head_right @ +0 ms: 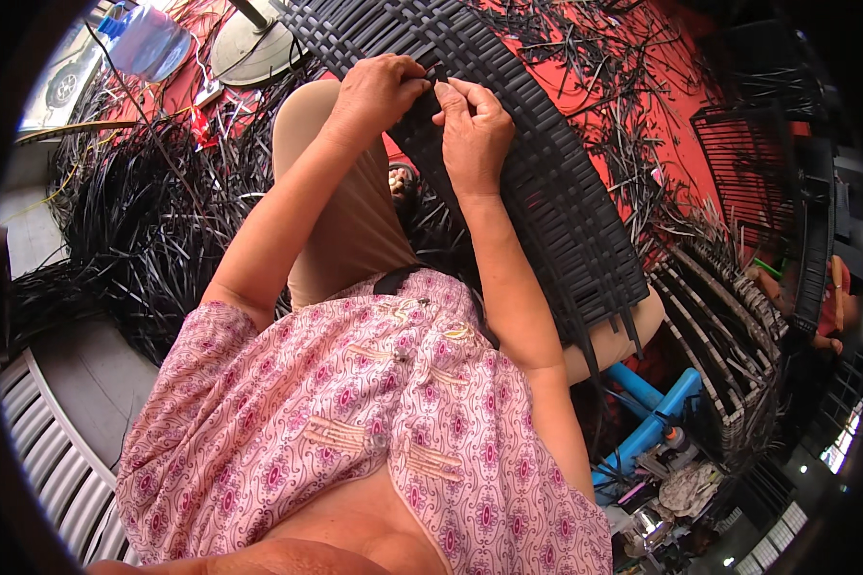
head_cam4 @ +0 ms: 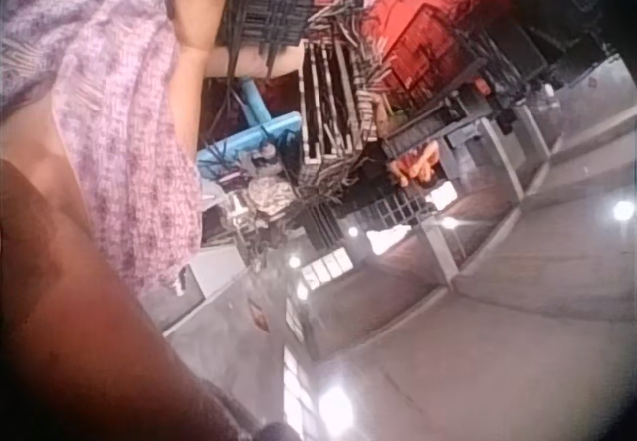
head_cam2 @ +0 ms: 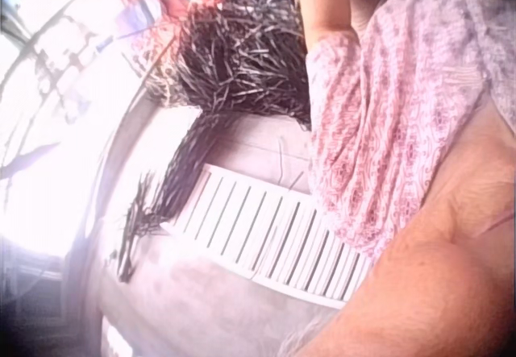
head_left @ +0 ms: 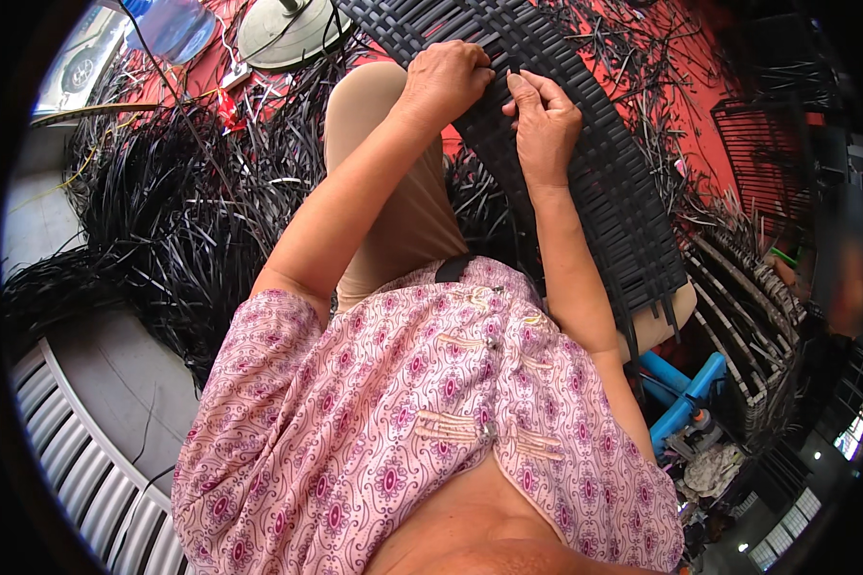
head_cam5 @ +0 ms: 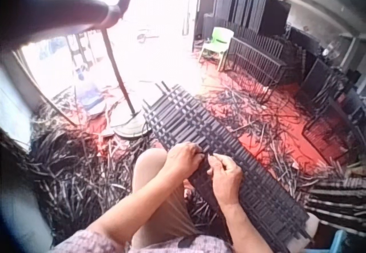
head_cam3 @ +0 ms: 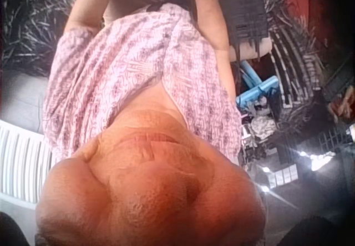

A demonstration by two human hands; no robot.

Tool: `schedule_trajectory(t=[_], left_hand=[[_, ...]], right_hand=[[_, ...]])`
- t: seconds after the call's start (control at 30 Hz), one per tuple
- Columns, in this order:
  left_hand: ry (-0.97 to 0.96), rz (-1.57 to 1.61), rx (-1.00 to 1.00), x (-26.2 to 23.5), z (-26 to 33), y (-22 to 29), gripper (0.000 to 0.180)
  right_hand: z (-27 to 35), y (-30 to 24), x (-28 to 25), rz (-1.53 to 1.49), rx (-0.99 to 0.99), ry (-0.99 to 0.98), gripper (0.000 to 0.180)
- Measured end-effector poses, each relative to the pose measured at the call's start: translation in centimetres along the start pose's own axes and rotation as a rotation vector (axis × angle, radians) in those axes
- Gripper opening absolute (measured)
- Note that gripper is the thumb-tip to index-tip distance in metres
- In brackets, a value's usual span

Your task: The person weaves a black plastic mat by hand, interlacing strips through a frame and adjusting the weave. They occasionally reposition the mat and continue weaving across its surface.

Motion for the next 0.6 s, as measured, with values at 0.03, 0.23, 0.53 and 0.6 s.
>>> schedule_trajectory(t=[0.03, 0.23, 0.53, 0.6], left_hand=[[0.005, 0.032, 0.009, 0.1, -0.1, -0.3, 0.021], [0.002, 0.171, -0.001, 0.3, -0.3, -1.4, 0.020], [-0.076, 0.261, -0.034, 0.5, -0.7, -1.8, 0.023], [-0.102, 0.224, -0.012, 0.5, -0.9, -1.7, 0.024]], right_hand=[[-0.3, -0.2, 0.0, 0.058, 0.005, 0.004, 0.021], [-0.8, -1.4, 0.7, 0.198, 0.009, -0.003, 0.020], [-1.9, -0.3, 1.2, 0.569, -0.084, -0.079, 0.019], [-2.1, -0.8, 1.6, 0.673, -0.118, -0.078, 0.019]])
Point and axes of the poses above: each hand's wrist, its own z-axis away from the middle knuckle, its own x-axis out of the palm, y = z × x, the point moved 4 cm from there along -z, towards the middle knuckle, and after that the axes turned 6 degrees about -y, right-handed, at the moved point
